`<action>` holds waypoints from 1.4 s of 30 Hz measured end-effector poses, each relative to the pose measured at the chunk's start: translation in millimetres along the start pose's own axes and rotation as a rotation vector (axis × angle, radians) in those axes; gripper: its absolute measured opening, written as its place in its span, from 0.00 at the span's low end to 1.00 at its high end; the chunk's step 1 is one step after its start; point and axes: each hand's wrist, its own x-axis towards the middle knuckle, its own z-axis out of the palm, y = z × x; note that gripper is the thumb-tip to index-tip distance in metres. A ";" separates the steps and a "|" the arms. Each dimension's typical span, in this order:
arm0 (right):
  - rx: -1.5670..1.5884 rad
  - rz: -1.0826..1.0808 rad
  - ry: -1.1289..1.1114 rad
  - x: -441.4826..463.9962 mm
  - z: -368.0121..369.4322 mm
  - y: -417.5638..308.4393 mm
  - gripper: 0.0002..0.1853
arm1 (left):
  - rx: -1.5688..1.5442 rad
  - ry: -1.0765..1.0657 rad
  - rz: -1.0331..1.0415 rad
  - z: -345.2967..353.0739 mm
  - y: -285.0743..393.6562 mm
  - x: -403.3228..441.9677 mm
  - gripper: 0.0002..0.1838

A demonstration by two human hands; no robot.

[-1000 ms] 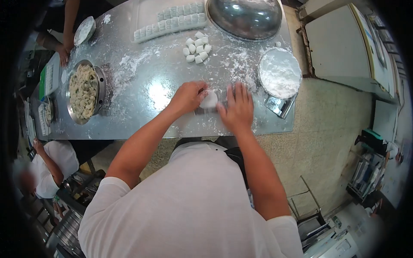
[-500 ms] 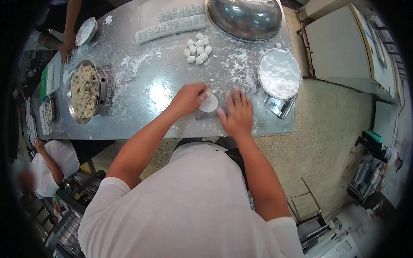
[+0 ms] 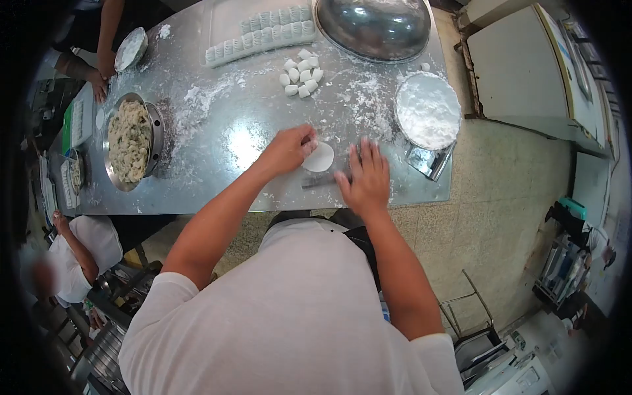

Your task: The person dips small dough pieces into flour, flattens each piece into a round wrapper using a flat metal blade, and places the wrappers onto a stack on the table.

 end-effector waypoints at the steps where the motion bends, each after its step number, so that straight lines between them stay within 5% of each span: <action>1: 0.002 -0.018 -0.055 -10.7 -2.9 -0.9 0.39 | 0.000 -0.003 -0.006 2.2 -9.0 -1.6 0.15; 4: 0.003 -0.030 -0.014 25.3 8.0 2.1 0.39 | -0.276 -0.086 -0.052 12.8 -21.6 -12.1 0.17; 8: -0.069 0.053 0.159 111.5 5.2 -9.8 0.39 | 0.010 0.002 -0.023 -7.7 11.1 3.7 0.19; 10: -0.041 0.054 0.158 100.7 3.8 -9.6 0.39 | 0.210 -0.007 0.136 -5.0 5.9 13.4 0.18; 14: 0.032 0.026 0.014 14.3 2.9 -2.8 0.38 | 0.189 0.026 0.096 -1.4 0.7 0.4 0.17; 16: 0.010 -0.017 -0.027 -14.6 -5.3 -5.5 0.38 | -0.106 -0.031 -0.124 0.0 -0.8 -12.0 0.17; 20: -0.024 0.023 -0.003 60.7 -0.5 -9.6 0.38 | -0.256 -0.021 -0.132 6.2 -5.1 -11.1 0.17; 24: -0.073 0.054 0.148 111.8 7.8 -9.9 0.38 | 0.017 0.027 0.052 -0.2 3.6 9.9 0.18; 27: 0.009 0.051 0.077 59.1 6.4 -10.4 0.37 | 0.260 0.008 0.119 -4.7 5.6 11.0 0.18; 33: 0.024 -0.005 -0.083 11.4 2.4 -1.2 0.37 | -0.364 -0.088 -0.103 14.3 -27.8 -9.0 0.17; 39: -0.056 0.063 0.154 107.2 0.3 -12.6 0.38 | 0.065 -0.003 0.031 -6.8 11.7 9.2 0.15; 42: 0.001 -0.033 0.053 8.8 7.3 -1.7 0.37 | 0.108 -0.035 0.025 -1.0 -2.2 3.8 0.13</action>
